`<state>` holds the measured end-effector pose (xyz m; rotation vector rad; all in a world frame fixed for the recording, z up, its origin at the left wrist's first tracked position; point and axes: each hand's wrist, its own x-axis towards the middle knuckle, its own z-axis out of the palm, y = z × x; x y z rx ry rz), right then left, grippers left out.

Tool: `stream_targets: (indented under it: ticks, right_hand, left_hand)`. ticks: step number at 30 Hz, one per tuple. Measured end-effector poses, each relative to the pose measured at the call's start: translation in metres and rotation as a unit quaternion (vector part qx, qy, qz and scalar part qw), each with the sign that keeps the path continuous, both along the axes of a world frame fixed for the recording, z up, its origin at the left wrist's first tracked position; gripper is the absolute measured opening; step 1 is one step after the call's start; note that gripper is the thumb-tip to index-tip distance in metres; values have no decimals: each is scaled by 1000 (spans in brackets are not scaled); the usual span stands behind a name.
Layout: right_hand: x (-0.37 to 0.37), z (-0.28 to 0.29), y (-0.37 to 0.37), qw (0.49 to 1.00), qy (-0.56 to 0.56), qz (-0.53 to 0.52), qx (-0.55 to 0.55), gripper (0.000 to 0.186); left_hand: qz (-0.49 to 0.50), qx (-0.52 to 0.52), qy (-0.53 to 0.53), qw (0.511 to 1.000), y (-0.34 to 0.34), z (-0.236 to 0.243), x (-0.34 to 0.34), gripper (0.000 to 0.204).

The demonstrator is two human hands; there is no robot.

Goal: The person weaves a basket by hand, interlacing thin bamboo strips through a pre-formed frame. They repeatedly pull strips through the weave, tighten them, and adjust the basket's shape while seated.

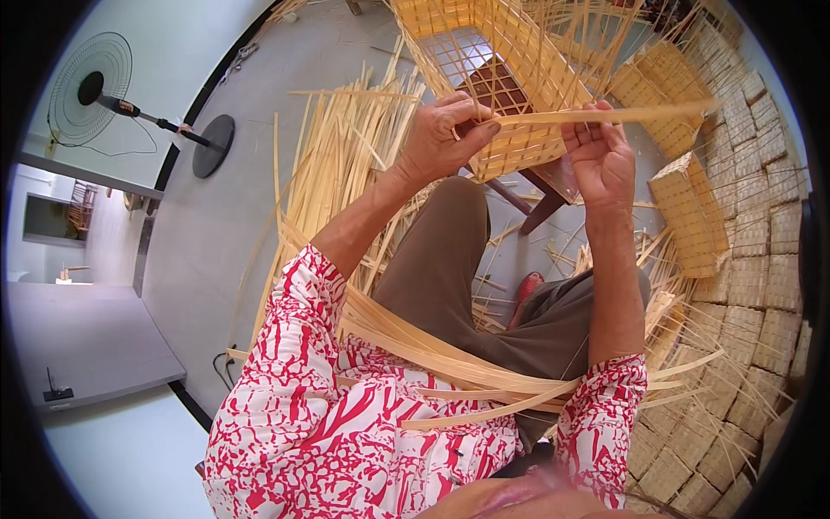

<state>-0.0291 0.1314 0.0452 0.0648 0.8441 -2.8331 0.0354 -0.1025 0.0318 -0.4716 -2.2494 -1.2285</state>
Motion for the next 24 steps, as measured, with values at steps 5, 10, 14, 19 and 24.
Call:
stream_targets:
  ticks: [5, 10, 14, 19, 24]
  right_hand:
    - [-25, -4, 11, 951, 131, 261, -99, 22]
    - [8, 49, -14, 910, 269, 186, 254, 28]
    - [16, 50, -26, 863, 366, 131, 321, 26]
    - [5, 26, -22, 914, 256, 30, 314, 28]
    - [11, 39, -26, 914, 208, -37, 347, 22]
  left_hand:
    - [-19, 3, 1, 1000, 12, 12, -11, 18]
    - [-13, 10, 35, 999, 20, 10, -20, 18]
    - [-14, -8, 60, 998, 17, 10, -21, 18]
    - [-13, -13, 60, 998, 16, 9, -19, 17]
    - [-5, 1, 32, 999, 17, 15, -17, 16]
